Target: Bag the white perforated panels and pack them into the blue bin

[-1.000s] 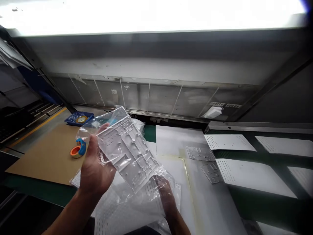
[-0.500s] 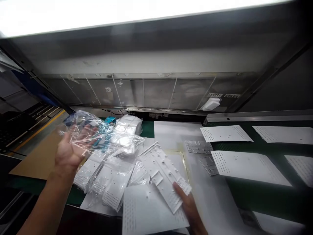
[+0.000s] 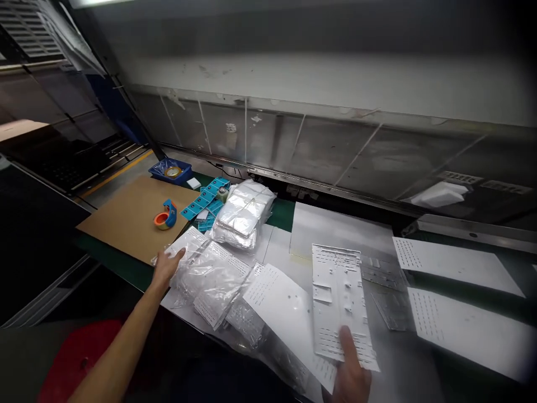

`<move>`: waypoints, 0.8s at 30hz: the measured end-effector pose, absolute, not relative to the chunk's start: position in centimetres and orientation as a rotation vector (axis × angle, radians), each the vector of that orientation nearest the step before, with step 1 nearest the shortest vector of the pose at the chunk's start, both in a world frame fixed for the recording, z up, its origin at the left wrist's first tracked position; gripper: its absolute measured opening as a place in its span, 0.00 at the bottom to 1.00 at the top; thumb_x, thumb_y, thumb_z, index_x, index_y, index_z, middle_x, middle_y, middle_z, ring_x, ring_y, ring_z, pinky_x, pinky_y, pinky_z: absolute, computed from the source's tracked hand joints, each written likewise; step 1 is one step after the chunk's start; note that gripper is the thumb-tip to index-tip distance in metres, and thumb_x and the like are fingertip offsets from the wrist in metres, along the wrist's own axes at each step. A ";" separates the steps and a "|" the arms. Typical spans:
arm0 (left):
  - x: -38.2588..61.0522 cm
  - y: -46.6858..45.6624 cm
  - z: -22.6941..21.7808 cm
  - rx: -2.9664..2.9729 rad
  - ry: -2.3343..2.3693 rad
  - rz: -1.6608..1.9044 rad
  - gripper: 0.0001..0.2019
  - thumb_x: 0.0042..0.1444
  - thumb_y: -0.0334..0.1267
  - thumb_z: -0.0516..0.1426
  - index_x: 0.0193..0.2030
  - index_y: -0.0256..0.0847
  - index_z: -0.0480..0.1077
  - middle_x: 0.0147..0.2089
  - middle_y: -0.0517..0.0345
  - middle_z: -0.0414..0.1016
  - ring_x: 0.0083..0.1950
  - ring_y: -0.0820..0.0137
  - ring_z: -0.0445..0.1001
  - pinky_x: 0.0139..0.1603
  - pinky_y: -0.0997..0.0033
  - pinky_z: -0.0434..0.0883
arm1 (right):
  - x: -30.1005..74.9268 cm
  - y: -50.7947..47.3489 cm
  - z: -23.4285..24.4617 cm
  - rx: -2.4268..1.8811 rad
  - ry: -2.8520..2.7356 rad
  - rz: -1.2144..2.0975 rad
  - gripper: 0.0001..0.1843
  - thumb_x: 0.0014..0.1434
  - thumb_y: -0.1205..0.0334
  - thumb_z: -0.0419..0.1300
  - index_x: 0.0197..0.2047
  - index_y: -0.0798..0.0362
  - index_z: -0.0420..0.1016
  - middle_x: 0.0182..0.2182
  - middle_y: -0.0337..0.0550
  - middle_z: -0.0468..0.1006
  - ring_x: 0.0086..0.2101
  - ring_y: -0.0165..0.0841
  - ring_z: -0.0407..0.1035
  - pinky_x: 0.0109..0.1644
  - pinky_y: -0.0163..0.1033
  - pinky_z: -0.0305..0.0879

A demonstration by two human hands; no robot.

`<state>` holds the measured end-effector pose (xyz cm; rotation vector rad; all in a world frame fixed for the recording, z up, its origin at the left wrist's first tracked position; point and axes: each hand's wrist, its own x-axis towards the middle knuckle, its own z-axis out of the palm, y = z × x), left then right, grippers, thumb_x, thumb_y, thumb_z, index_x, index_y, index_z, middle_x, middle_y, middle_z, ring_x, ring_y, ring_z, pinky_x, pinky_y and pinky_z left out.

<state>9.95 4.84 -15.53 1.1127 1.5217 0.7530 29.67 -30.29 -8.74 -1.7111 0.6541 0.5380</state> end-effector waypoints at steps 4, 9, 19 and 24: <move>11.9 1.4 -13.3 1.653 1.270 0.779 0.36 0.48 0.44 0.61 0.63 0.44 0.53 0.68 0.53 0.49 0.68 0.61 0.45 0.67 0.59 0.42 | 28.3 -26.1 -10.7 -1.576 0.588 0.545 0.34 0.42 0.43 0.66 0.46 0.59 0.73 0.41 0.52 0.79 0.37 0.46 0.75 0.37 0.48 0.75; 16.2 -1.7 -14.9 1.580 0.887 0.423 0.21 0.51 0.48 0.58 0.49 0.40 0.70 0.56 0.46 0.68 0.62 0.55 0.59 0.66 0.55 0.45 | 28.1 -22.2 -12.8 -1.428 0.449 0.568 0.36 0.46 0.47 0.65 0.53 0.59 0.66 0.53 0.53 0.70 0.47 0.43 0.70 0.47 0.44 0.73; 18.5 -8.6 -11.9 0.398 0.445 0.422 0.25 0.59 0.45 0.52 0.61 0.37 0.58 0.55 0.42 0.69 0.56 0.54 0.68 0.59 0.50 0.59 | 25.4 -20.0 -10.1 -1.280 0.217 0.823 0.31 0.54 0.48 0.58 0.57 0.55 0.62 0.50 0.47 0.74 0.49 0.43 0.69 0.47 0.48 0.72; 18.6 -6.6 -11.5 0.214 0.509 0.305 0.27 0.58 0.45 0.53 0.61 0.33 0.58 0.51 0.40 0.72 0.52 0.53 0.71 0.56 0.50 0.63 | 27.3 -23.6 -9.1 -1.581 0.163 0.870 0.30 0.53 0.46 0.59 0.53 0.58 0.66 0.40 0.48 0.79 0.45 0.46 0.71 0.41 0.49 0.74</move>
